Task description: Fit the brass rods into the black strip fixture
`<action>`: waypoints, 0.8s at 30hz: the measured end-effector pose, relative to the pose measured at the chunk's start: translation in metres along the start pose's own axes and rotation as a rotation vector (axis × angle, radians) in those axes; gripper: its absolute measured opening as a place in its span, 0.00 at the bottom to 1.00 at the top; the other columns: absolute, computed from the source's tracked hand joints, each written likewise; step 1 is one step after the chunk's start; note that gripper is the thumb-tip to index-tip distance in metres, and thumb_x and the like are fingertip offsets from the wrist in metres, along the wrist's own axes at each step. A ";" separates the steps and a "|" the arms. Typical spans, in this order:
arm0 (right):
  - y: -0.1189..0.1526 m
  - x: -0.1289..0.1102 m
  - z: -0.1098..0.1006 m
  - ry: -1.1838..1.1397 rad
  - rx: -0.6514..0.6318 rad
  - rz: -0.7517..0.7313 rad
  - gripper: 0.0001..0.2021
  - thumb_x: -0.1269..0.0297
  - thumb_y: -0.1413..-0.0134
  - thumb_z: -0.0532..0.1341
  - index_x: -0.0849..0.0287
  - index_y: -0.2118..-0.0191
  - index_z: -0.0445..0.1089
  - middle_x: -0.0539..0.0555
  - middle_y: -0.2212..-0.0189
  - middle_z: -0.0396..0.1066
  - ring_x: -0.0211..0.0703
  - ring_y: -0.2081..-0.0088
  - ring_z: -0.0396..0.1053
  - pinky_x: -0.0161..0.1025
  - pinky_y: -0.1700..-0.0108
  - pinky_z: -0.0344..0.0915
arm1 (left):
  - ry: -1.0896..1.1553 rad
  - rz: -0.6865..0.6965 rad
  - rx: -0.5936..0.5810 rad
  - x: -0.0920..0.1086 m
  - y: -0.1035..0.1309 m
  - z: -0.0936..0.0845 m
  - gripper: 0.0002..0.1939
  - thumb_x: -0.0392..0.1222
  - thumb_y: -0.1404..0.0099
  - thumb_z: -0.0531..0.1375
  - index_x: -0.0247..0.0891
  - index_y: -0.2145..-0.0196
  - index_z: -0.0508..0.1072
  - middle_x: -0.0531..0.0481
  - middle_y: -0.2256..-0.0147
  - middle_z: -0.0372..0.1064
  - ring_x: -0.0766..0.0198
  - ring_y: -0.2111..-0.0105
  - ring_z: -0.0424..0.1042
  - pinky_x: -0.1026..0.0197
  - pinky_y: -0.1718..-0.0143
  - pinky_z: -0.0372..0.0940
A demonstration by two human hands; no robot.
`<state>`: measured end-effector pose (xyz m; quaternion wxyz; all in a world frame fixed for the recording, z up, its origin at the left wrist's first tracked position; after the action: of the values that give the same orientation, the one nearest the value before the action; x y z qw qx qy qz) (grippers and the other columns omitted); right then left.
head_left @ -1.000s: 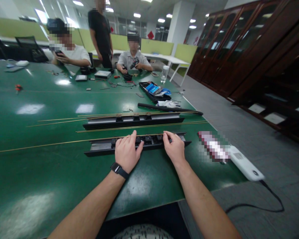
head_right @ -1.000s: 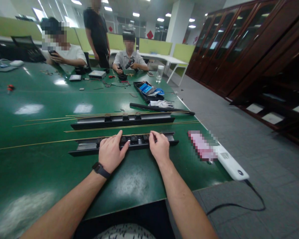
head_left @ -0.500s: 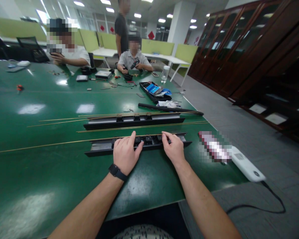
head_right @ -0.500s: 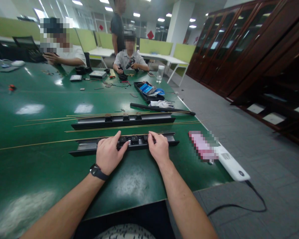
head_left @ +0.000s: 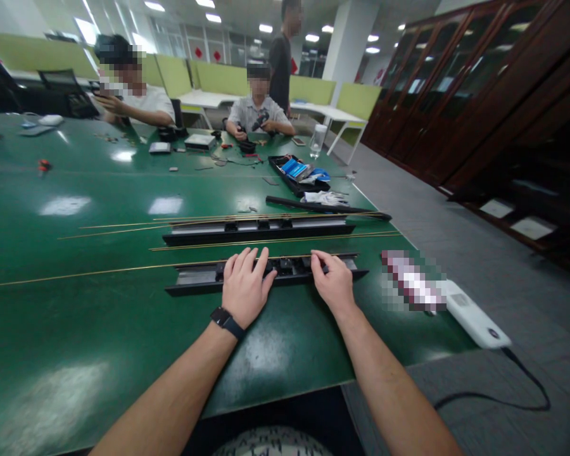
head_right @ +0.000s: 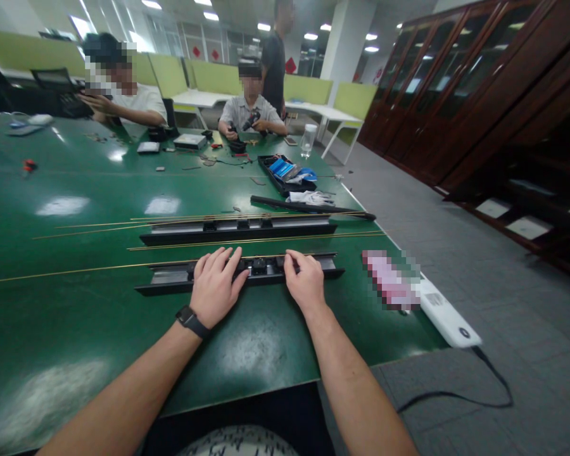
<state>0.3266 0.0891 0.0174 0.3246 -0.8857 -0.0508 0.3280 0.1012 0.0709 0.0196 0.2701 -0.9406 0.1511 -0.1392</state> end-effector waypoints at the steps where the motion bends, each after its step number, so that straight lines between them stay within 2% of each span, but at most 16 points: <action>1: 0.000 0.000 0.000 -0.003 0.000 0.001 0.15 0.56 0.31 0.59 0.54 0.53 0.82 0.55 0.61 0.83 0.50 0.59 0.79 0.48 0.50 0.72 | -0.001 -0.001 -0.004 0.000 0.000 0.000 0.27 0.51 0.23 0.54 0.38 0.32 0.68 0.36 0.38 0.71 0.44 0.34 0.66 0.40 0.32 0.54; 12: 0.000 -0.002 -0.002 0.003 0.004 0.033 0.15 0.57 0.31 0.58 0.54 0.53 0.82 0.55 0.60 0.83 0.50 0.58 0.79 0.46 0.48 0.73 | -0.031 -0.003 -0.008 0.002 0.000 -0.002 0.24 0.50 0.23 0.53 0.41 0.34 0.71 0.37 0.41 0.73 0.45 0.36 0.67 0.41 0.32 0.54; 24: -0.001 0.003 -0.003 -0.004 0.021 0.079 0.15 0.56 0.32 0.59 0.54 0.55 0.83 0.56 0.61 0.83 0.49 0.60 0.79 0.44 0.51 0.73 | 0.004 -0.018 0.008 0.001 0.001 -0.001 0.24 0.49 0.23 0.54 0.40 0.35 0.71 0.36 0.38 0.71 0.45 0.34 0.65 0.40 0.32 0.53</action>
<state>0.3310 0.0896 0.0180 0.3206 -0.8829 -0.0131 0.3428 0.1016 0.0694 0.0204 0.2725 -0.9406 0.1424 -0.1440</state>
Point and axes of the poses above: each hand's wrist, its own y-axis away from the middle knuckle, its own z-axis out of the palm, x = y × z, the point moved 6 cm from there along -y, towards the middle knuckle
